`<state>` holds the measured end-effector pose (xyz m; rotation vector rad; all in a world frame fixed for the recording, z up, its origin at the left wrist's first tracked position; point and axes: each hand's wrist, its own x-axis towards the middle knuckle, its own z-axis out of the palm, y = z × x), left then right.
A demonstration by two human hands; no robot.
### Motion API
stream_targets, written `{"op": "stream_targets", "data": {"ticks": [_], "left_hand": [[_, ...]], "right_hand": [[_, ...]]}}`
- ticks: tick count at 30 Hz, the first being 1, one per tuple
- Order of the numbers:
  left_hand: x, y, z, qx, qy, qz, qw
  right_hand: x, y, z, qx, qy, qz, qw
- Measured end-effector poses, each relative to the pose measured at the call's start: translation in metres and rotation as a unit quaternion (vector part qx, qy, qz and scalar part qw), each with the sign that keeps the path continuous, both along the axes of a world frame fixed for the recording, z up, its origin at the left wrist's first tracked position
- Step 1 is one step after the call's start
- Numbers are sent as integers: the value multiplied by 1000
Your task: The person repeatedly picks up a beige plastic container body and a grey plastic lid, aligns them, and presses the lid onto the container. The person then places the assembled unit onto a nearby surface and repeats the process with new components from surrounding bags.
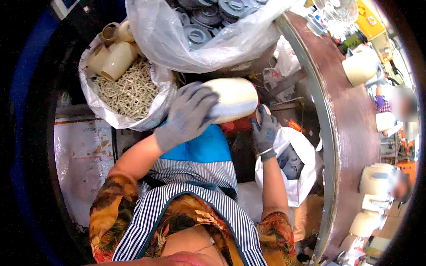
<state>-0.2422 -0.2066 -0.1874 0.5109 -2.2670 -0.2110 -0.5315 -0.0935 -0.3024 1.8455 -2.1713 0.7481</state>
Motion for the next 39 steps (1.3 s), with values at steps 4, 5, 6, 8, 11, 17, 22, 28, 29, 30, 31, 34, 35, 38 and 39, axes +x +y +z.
{"op": "stream_targets", "data": {"ticks": [4, 5, 6, 8, 11, 17, 22, 28, 29, 30, 31, 34, 35, 38, 39], "left_hand": [[105, 24, -12, -108, -35, 46, 992], [122, 28, -15, -125, -57, 63, 988], [132, 27, -17, -143, -66, 57, 986], [158, 37, -16, -161, -108, 52, 980], [164, 34, -18, -195, -105, 22, 975], [180, 22, -24, -221, -103, -42, 969], [210, 50, -42, -90, -68, 138, 984], [215, 55, -61, 118, 211, 206, 948], [219, 68, -68, 176, 271, 218, 921], [219, 77, -69, 227, 312, 249, 888], [219, 85, -68, 279, 346, 273, 853], [220, 99, -72, 346, 325, 334, 814], [220, 104, -75, 343, 319, 315, 825], [223, 115, -87, 348, 309, 275, 841], [225, 114, -89, 368, 303, 264, 838]], "right_hand": [[10, -79, 7, 140, 125, 42, 981], [35, -112, 44, -50, 132, 94, 986], [58, -141, 82, -154, 126, 120, 973], [103, -199, 139, -186, 46, 199, 961], [104, -318, 152, -118, 152, 305, 933], [26, -471, 24, 40, 54, 300, 952], [171, -385, 130, 161, 402, 246, 867], [116, -226, 210, -112, 286, 246, 919], [122, -187, 211, -137, 226, 259, 929], [123, -141, 202, -137, 209, 266, 931], [122, -91, 177, -114, 216, 270, 931], [145, 30, 75, 55, 213, 288, 932], [159, 56, 62, 163, 169, 278, 931], [158, 89, 8, 131, -7, 228, 965], [160, 90, 7, 118, 17, 196, 973]]}}
